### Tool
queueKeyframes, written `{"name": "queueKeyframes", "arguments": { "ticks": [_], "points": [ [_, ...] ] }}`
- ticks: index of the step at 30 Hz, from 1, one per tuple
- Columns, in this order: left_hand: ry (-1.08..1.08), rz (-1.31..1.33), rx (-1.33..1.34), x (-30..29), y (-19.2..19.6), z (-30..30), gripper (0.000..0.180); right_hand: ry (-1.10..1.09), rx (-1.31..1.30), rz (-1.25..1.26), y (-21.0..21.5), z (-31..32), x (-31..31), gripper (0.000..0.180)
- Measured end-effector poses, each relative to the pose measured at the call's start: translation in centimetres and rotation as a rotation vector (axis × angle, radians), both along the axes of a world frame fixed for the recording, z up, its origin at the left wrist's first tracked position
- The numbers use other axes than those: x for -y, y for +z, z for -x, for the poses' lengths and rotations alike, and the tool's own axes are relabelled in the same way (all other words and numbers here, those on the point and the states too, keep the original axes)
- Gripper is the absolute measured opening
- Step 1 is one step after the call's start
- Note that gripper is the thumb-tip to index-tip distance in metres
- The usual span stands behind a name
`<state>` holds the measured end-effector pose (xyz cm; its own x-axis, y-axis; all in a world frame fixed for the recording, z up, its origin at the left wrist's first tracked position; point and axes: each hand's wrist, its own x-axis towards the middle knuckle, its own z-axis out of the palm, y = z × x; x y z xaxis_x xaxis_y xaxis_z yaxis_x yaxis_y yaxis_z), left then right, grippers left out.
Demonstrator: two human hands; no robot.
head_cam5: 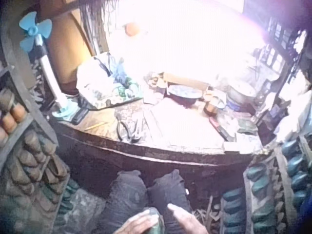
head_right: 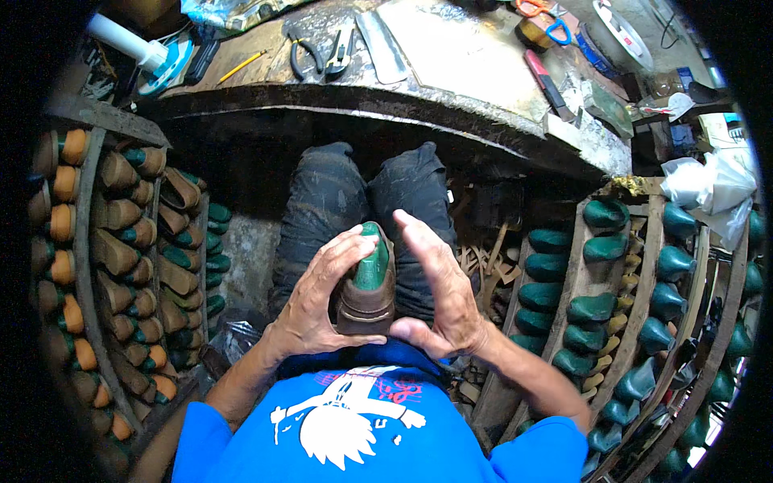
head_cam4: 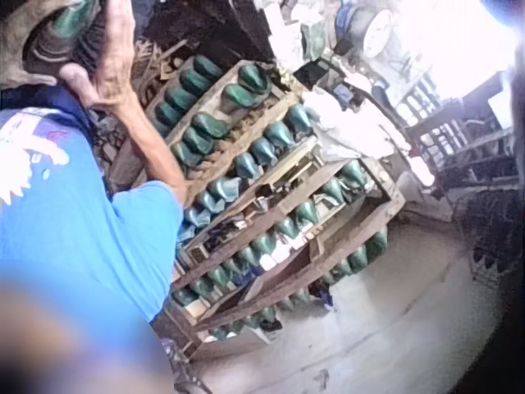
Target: The person uses a hammer and pliers to adjust and secure parts of a brown shoe mounted on a green shoe last. They repeatedly tap the shoe's upper and sole edges, reposition the shoe, and use pliers to pull or align components.
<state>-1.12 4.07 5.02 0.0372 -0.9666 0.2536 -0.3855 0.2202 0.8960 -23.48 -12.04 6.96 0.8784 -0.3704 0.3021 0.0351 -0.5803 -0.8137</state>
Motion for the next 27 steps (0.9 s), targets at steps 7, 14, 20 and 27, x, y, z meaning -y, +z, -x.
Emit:
{"name": "queueKeyframes", "arguments": {
  "ticks": [7, 14, 20, 27],
  "points": [
    [-0.029, -0.063, -0.062, -0.4, -0.7, 1.3, 0.148, -0.271, -0.048, -0.471, -2.7, 1.3, -5.7, 0.101],
    [-0.137, -0.094, -0.079, -0.2, 0.6, 0.4, 0.142, -0.266, -0.055, -0.573, -1.1, 0.4, -5.6, 0.093],
    [0.019, -0.141, -0.167, -0.5, 0.6, 2.8, 0.111, -0.215, 0.012, -0.718, -2.0, -2.0, -5.1, 0.103],
    [0.169, -0.119, -0.293, -0.6, -0.1, 4.7, 0.100, -0.179, 0.061, -0.684, -3.0, -3.6, -5.0, 0.093]
  ]
}}
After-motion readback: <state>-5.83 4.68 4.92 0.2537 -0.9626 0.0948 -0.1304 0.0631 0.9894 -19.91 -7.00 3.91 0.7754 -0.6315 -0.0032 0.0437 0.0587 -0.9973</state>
